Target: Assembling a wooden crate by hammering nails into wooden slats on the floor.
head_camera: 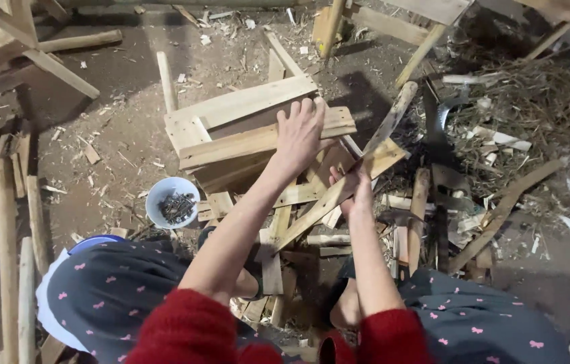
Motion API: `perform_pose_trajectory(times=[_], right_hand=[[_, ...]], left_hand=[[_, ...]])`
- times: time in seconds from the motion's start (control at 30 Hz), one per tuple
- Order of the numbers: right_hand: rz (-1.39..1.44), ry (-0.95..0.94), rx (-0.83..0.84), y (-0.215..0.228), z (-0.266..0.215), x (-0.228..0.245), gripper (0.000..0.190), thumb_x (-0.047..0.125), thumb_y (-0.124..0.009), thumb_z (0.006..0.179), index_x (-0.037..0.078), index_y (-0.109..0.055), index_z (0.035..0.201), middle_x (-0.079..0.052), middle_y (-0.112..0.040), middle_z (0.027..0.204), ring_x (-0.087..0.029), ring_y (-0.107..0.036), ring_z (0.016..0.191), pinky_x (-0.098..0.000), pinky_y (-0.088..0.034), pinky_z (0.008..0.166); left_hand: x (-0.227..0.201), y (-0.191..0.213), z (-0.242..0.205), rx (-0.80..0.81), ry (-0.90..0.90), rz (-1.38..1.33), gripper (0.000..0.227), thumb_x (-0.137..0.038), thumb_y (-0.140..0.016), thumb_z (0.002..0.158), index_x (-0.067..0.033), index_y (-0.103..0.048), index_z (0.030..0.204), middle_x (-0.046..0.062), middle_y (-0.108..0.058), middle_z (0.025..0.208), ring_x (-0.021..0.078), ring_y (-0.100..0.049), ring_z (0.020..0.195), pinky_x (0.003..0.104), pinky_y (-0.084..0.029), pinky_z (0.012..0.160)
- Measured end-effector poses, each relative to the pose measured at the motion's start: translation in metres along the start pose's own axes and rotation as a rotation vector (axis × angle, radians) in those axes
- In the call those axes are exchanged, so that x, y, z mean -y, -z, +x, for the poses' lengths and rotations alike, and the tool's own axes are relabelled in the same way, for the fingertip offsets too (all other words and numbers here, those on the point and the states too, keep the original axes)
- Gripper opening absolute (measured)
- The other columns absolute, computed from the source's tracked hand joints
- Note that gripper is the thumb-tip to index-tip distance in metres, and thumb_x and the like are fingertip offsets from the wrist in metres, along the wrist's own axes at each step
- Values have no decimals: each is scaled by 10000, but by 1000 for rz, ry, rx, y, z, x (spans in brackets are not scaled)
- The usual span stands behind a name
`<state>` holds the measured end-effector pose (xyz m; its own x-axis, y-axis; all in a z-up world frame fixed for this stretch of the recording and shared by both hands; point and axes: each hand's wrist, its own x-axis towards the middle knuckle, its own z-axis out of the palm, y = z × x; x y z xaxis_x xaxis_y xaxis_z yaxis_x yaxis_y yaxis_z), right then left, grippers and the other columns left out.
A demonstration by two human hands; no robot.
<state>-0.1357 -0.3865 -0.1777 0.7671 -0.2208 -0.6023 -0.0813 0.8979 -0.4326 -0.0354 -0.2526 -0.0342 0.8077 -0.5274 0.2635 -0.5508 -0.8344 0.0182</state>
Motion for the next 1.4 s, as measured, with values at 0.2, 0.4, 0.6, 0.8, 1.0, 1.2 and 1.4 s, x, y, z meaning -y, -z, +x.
perform_pose_trajectory(times=[0.2, 0.4, 0.6, 0.8, 1.0, 1.2, 1.4], right_hand=[[-59, 8, 17, 25, 28, -9, 514, 506, -725, 762, 119, -558, 1056, -40, -573, 982, -335, -628, 974, -441, -538, 864], [-21, 26, -50, 14, 26, -7, 394, 395, -761, 759, 90, -611, 957, -104, -642, 974, -368, -685, 831, -487, -574, 795], [-192, 78, -40, 17, 16, -16, 398, 475, -767, 733, 137, -657, 910, -26, -650, 876, -304, -693, 691, -457, -602, 689], [-159, 246, -133, -26, -24, -28, 504, 366, -803, 730, -2, -532, 943, -151, -596, 750, -289, -656, 514, -473, -617, 568], [-190, 287, -79, -38, -56, -35, 330, 316, -735, 803, 13, -624, 872, -96, -614, 805, -217, -616, 482, -360, -579, 453], [-179, 328, -62, -35, -55, -38, 617, 335, -728, 826, -26, -327, 1125, -129, -624, 909, -233, -605, 515, -359, -538, 463], [-131, 351, -18, 0, -19, -53, 658, 272, -694, 850, -23, -245, 1230, -122, -616, 905, -262, -581, 538, -367, -489, 483]], left_hand=[[-20, 38, -19, -134, -116, 40, 438, -146, -682, 666, -94, -558, 1083, 53, -450, 925, 242, -455, 845, 383, -351, 665], [-21, -6, -18, 44, -141, 59, 818, -564, -685, 714, -80, -440, 1325, 82, -461, 1025, 260, -442, 935, 416, -362, 748], [-26, 8, -25, 63, -110, 67, 813, -556, -682, 742, -75, -417, 1342, 79, -482, 1028, 256, -454, 938, 434, -362, 768], [-25, 5, -33, 36, -108, 56, 820, -576, -649, 734, -51, -419, 1320, 83, -478, 998, 274, -468, 923, 458, -376, 771], [-19, 17, -42, 29, -126, 64, 803, -558, -669, 717, -55, -438, 1299, 78, -483, 981, 275, -473, 928, 447, -379, 771], [-26, 23, -46, 85, -133, 28, 812, -565, -641, 754, -39, -401, 1325, 82, -466, 1008, 270, -460, 943, 472, -354, 829], [-25, 15, -46, 76, -157, 120, 896, -614, -633, 709, -35, -378, 1343, 82, -464, 1037, 248, -449, 969, 487, -337, 877]])
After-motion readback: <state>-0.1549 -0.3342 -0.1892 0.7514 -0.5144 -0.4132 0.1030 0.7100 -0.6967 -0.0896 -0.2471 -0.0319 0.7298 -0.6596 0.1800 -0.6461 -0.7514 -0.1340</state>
